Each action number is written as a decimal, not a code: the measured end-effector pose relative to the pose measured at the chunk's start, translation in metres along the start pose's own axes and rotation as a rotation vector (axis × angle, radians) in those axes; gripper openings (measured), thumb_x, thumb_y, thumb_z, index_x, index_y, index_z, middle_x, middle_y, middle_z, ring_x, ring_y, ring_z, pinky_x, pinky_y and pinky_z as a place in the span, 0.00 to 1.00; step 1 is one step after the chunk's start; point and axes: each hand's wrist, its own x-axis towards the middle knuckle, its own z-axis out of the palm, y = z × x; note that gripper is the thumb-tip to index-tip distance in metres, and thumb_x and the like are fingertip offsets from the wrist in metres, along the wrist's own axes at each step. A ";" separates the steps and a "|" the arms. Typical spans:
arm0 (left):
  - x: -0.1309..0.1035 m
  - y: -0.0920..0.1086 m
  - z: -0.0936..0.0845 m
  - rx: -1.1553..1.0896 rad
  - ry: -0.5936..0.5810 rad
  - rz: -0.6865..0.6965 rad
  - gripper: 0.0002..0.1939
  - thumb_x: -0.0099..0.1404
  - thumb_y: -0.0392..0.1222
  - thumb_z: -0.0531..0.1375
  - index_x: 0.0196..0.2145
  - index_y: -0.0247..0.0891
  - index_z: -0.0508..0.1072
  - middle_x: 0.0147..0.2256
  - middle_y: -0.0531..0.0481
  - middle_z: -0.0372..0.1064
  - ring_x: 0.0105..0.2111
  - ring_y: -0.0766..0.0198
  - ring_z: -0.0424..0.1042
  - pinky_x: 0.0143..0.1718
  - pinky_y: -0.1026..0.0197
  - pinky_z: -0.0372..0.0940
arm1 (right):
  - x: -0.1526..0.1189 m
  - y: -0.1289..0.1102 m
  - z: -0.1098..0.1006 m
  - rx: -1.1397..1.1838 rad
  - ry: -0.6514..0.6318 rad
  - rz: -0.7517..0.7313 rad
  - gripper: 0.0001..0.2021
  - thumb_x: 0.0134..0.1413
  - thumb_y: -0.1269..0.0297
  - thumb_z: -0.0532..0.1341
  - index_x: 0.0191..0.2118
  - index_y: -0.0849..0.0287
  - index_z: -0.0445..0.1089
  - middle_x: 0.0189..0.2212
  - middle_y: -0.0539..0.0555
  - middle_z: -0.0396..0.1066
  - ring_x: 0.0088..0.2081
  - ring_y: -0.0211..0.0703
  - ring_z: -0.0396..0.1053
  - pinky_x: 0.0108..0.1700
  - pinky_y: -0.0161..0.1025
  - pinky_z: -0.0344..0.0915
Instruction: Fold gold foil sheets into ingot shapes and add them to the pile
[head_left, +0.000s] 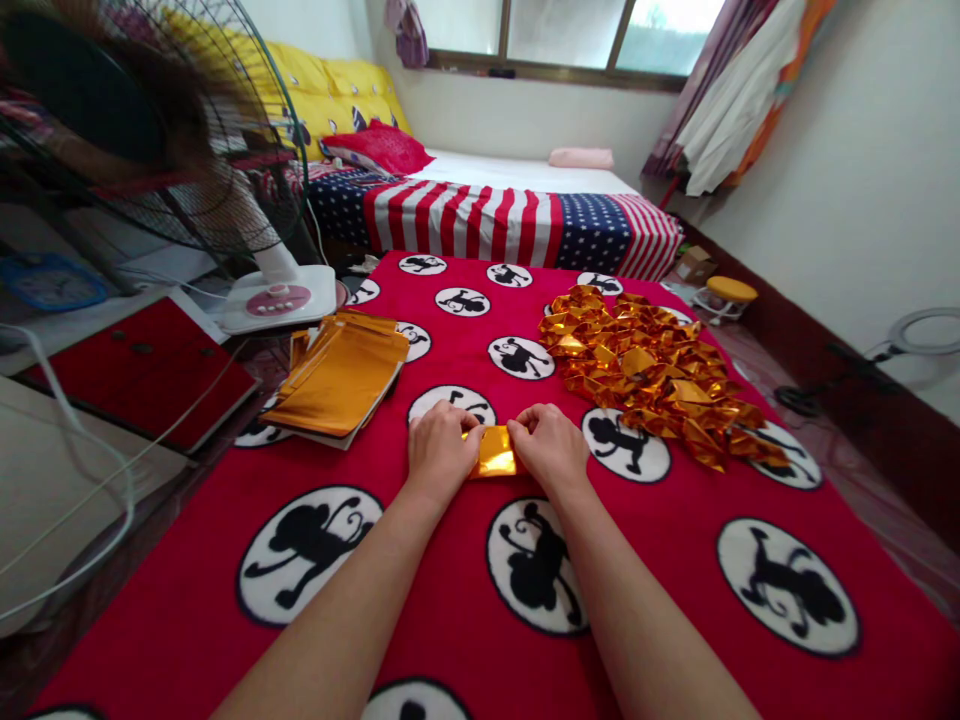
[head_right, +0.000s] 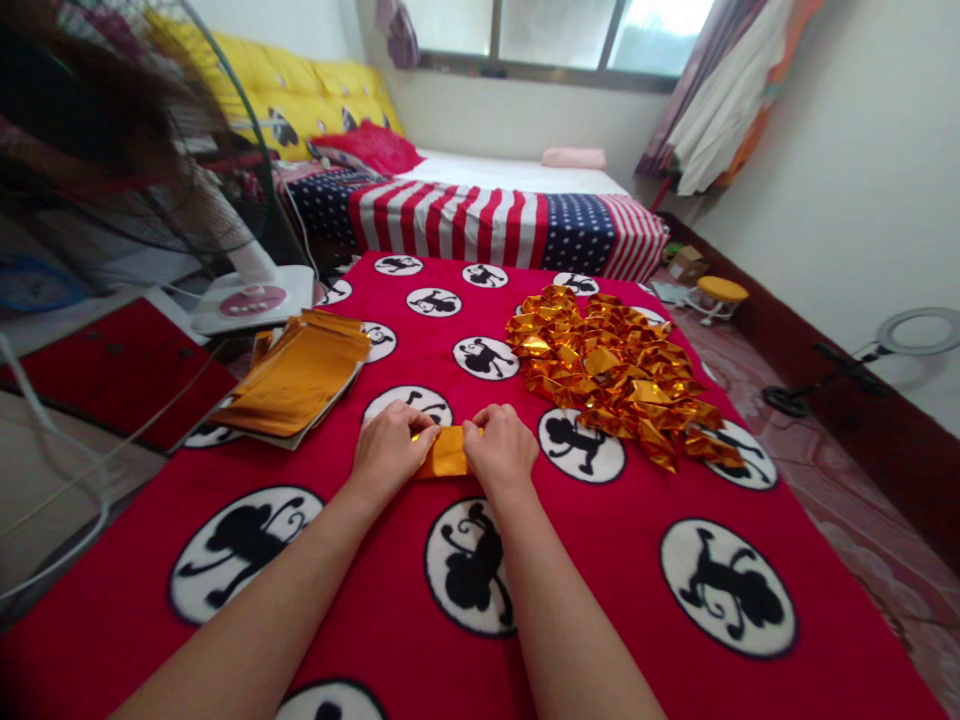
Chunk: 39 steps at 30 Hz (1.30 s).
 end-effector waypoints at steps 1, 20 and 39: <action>0.000 -0.001 -0.001 -0.007 -0.004 0.004 0.08 0.60 0.46 0.63 0.30 0.42 0.79 0.37 0.46 0.75 0.38 0.56 0.72 0.42 0.55 0.63 | 0.000 0.001 0.001 -0.003 0.011 -0.010 0.10 0.52 0.52 0.61 0.33 0.52 0.75 0.37 0.52 0.73 0.36 0.45 0.71 0.33 0.38 0.58; 0.001 -0.004 -0.005 -0.057 -0.070 0.025 0.07 0.57 0.46 0.65 0.32 0.43 0.80 0.37 0.48 0.74 0.38 0.58 0.73 0.41 0.58 0.65 | 0.000 0.012 -0.002 0.072 -0.081 -0.072 0.09 0.48 0.58 0.65 0.37 0.51 0.73 0.35 0.48 0.71 0.35 0.40 0.70 0.30 0.35 0.54; 0.004 -0.016 -0.008 -0.142 -0.139 0.016 0.07 0.57 0.37 0.64 0.34 0.43 0.81 0.37 0.50 0.74 0.36 0.61 0.72 0.39 0.61 0.65 | 0.003 0.020 -0.004 0.174 -0.090 -0.076 0.08 0.46 0.67 0.62 0.34 0.51 0.74 0.32 0.46 0.73 0.33 0.38 0.68 0.30 0.34 0.55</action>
